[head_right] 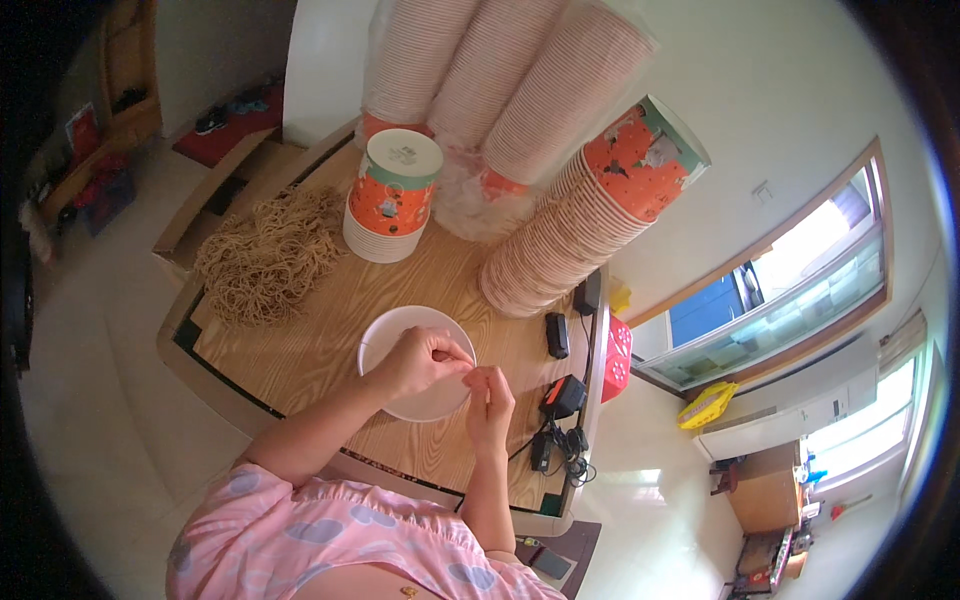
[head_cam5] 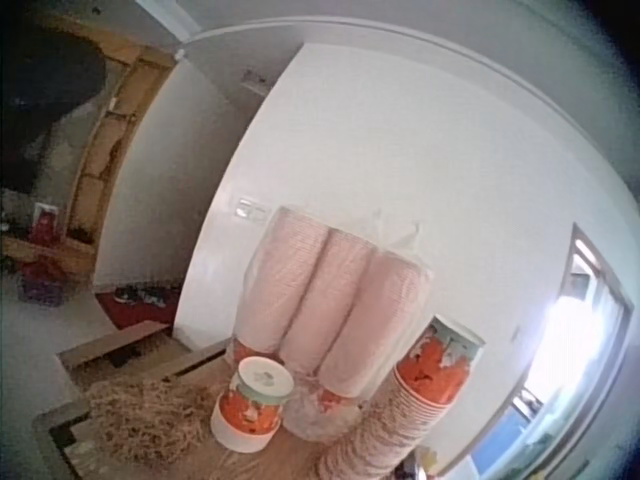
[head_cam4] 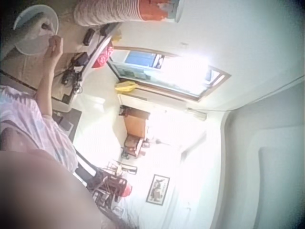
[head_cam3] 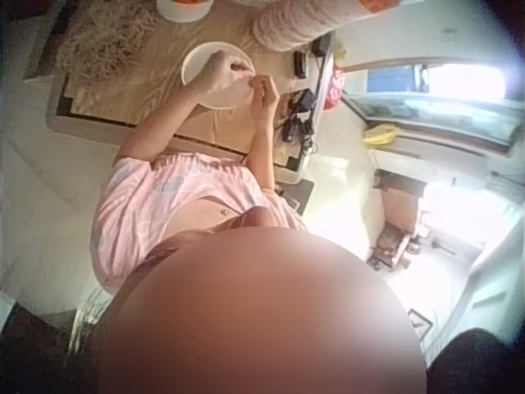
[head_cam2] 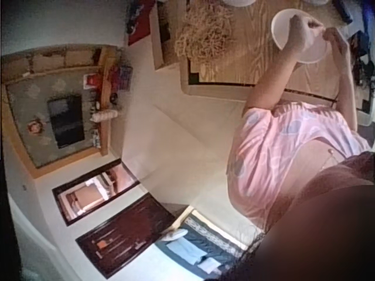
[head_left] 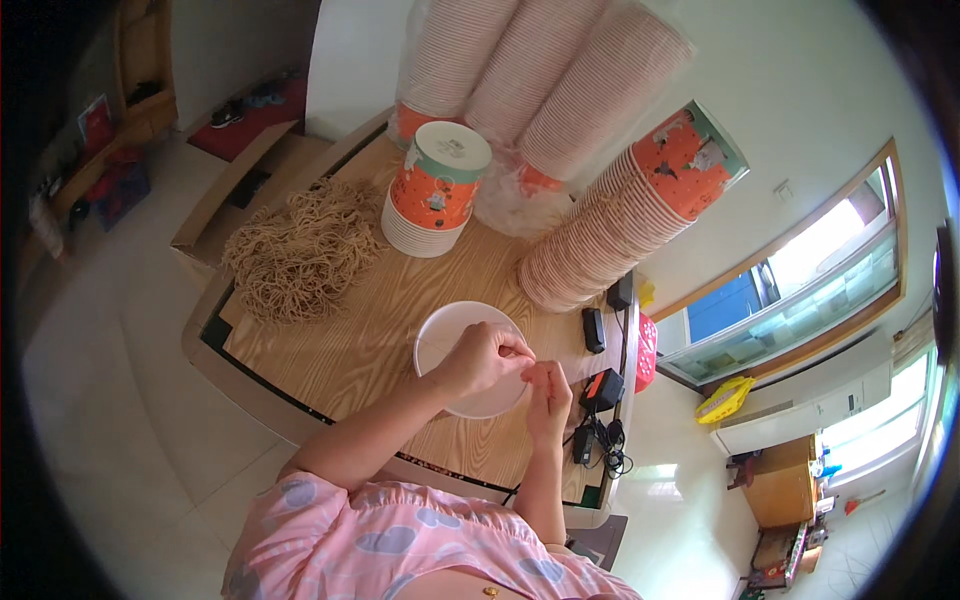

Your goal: Threading a piece of string through pre-punched holes in paper cups and stacking them.

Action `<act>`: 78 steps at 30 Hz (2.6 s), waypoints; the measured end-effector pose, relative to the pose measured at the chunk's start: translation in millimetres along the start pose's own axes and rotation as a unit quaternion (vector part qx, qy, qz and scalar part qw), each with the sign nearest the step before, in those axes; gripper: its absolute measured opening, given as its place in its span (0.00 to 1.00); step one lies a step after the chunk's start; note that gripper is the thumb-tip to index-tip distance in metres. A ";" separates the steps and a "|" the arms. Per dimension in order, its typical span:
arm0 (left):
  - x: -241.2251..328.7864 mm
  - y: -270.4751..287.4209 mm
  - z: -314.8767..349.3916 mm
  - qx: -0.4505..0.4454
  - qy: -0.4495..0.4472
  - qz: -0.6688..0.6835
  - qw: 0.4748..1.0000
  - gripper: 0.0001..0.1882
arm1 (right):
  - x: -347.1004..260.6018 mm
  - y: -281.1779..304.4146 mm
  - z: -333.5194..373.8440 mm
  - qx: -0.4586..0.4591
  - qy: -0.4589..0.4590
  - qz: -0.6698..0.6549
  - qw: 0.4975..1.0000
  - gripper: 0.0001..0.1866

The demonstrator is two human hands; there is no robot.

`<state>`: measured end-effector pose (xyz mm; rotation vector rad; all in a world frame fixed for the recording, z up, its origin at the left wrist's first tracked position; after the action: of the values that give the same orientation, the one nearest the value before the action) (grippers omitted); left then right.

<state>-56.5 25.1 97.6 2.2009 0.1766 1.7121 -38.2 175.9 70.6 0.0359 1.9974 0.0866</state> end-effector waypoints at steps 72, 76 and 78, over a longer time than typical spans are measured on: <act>-31.1 -28.2 -36.1 0.000 -0.039 -0.365 0.930 0.06 | 79.3 14.9 -11.2 0.040 -0.116 -0.058 0.991 0.03; -7.0 -13.5 -44.0 -0.007 -0.134 -0.452 0.882 0.07 | 60.3 14.0 -11.4 0.028 -0.092 -0.117 0.989 0.01; -10.2 -12.6 -47.9 -0.049 -0.149 -0.483 0.861 0.06 | 47.5 10.2 -12.8 0.018 -0.079 -0.113 0.990 0.03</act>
<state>-103.6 43.0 94.1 1.7499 0.9081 0.7869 -69.7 188.6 33.6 -0.1555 1.8321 -0.0962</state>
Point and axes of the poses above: each hand's wrist, its own z-axis away from the middle knuckle, its own y-axis out of the back of the hand, x = y × z, the point moved 5 cm from there along -z, towards the middle knuckle, and after that the axes turned 15 degrees about -z, right-handed, at the moved point
